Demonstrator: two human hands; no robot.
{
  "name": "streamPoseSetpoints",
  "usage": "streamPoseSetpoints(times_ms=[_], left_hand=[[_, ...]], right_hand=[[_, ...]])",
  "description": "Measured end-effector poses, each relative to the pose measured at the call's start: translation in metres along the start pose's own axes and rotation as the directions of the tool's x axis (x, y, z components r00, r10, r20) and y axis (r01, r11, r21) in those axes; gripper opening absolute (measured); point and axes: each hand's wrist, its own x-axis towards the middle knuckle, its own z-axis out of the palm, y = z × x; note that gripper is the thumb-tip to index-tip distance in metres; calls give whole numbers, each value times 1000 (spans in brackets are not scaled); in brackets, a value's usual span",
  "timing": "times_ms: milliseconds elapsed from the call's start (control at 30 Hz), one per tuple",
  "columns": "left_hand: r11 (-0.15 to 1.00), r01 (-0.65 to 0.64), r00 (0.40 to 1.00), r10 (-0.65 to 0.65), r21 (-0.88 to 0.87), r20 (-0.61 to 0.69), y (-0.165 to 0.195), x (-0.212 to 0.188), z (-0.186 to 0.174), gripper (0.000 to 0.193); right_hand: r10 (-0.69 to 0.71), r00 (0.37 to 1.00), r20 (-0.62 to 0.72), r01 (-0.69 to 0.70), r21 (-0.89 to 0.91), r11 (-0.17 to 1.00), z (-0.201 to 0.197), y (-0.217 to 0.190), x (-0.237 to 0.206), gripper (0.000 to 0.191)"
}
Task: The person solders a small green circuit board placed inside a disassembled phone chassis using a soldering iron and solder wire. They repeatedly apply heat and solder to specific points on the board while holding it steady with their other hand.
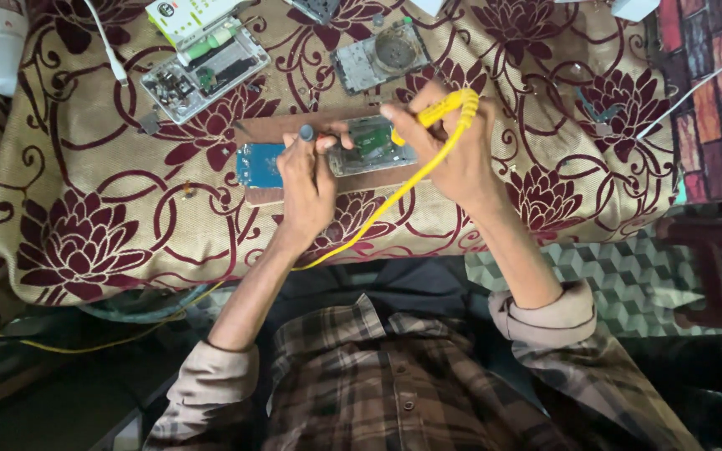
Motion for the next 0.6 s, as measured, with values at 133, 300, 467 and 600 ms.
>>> streamPoseSetpoints(times_ms=[133, 300, 467, 600], left_hand=[[999, -51, 999, 51, 0, -8, -1, -1, 1, 23], [1000, -1, 1000, 1, 11, -4, -1, -1, 2, 19], [999, -45, 999, 45, -1, -11, 1, -1, 1, 18], [999, -45, 999, 45, 4, -4, 1, -1, 2, 18]], right_hand=[[-111, 988, -106, 89, -191, 978, 0, 6, -8, 33], [112, 993, -46, -117, -112, 987, -7, 5, -13, 23], [290, 947, 138, -291, -10, 957, -23, -5, -15, 20], [226, 945, 235, -268, 167, 949, -34, -14, -18, 16]])
